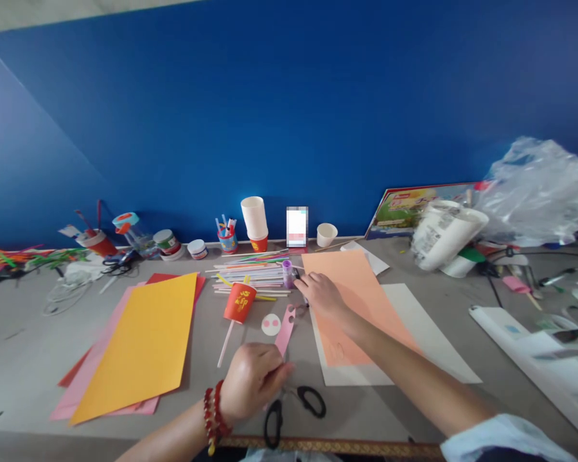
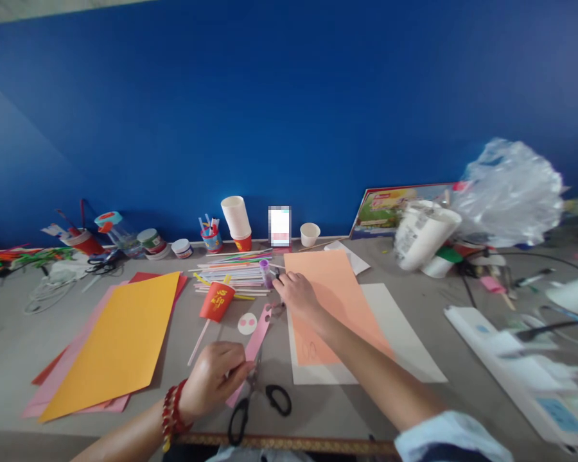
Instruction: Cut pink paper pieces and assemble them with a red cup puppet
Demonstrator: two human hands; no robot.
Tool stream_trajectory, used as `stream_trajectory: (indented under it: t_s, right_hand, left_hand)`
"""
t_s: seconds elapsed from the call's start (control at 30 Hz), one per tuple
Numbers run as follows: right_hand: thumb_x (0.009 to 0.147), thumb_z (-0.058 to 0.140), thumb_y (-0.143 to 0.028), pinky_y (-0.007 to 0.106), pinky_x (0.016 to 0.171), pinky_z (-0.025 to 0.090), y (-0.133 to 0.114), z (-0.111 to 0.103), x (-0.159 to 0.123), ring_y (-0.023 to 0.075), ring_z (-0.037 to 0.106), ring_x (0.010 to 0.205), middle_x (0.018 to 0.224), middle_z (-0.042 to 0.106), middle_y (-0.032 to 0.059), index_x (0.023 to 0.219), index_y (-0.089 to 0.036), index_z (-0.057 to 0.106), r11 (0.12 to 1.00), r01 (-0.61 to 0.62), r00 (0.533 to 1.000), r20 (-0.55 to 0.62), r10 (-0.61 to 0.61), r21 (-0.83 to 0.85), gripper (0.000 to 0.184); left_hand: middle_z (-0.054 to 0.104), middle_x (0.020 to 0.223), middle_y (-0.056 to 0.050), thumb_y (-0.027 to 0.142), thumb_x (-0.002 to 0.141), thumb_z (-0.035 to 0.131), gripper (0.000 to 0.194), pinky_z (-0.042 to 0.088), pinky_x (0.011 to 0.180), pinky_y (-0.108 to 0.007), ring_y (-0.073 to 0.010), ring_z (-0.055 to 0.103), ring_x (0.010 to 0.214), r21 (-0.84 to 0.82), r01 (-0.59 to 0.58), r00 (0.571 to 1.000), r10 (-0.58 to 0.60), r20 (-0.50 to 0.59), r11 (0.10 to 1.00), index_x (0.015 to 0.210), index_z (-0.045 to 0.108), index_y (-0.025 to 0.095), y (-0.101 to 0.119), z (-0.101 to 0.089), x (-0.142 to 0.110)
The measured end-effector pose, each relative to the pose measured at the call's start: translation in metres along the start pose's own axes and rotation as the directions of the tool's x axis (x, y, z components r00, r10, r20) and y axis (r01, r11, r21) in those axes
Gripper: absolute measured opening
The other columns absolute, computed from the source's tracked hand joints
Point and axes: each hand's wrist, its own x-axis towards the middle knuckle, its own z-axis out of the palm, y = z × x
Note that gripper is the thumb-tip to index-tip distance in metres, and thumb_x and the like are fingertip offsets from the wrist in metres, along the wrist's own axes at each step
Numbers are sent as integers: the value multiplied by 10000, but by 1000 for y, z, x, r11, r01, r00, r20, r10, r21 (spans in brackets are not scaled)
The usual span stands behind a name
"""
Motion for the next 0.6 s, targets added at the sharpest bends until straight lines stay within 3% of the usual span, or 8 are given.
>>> stream_trajectory:
  t_s: [0.17,0.27,0.4,0.5,0.6]
  right_hand:
    - [917,505,-78,352,776,411,2,3,-5,252,555,917,966,657,107,1032,-170,657,1000,4,1000,0,-4,-6,211]
    - [904,505,-55,342,785,424,4,-1,-13,236,561,915,974,656,96,1030,-179,656,1000,7,1000,-6,-7,9,233]
    - [891,502,-47,345,848,446,6,-10,-29,233,570,980,1067,652,98,1054,-178,652,999,6,1000,-29,-4,47,257]
    - [912,465,-77,366,874,473,4,-18,-44,240,574,1024,1099,652,105,1083,-178,649,988,41,995,-100,-26,152,271]
    - [941,413,-119,389,838,509,-1,-25,-57,248,590,1007,1067,657,118,1072,-178,652,963,68,986,-166,-24,262,280]
  left_hand:
    - [496,560,5,230,943,468,334,251,519,-282,-130,460,518,48,-9,1000,9,13,999,617,398,209,3,3,0]
    - [537,583,-3,229,939,471,290,308,524,-264,-137,499,538,84,8,1000,-7,-16,996,650,463,208,0,-8,1]
    - [649,728,-21,230,940,463,165,435,612,-238,-142,602,652,125,126,962,-90,-259,984,816,570,208,-29,-57,21]
    - [632,687,0,296,939,454,170,474,633,-232,-135,610,632,145,360,828,-244,-505,922,863,570,197,-75,-106,59]
    - [651,725,-13,310,930,474,190,484,634,-233,-144,624,657,172,448,791,-299,-534,877,935,598,166,-131,-140,105]
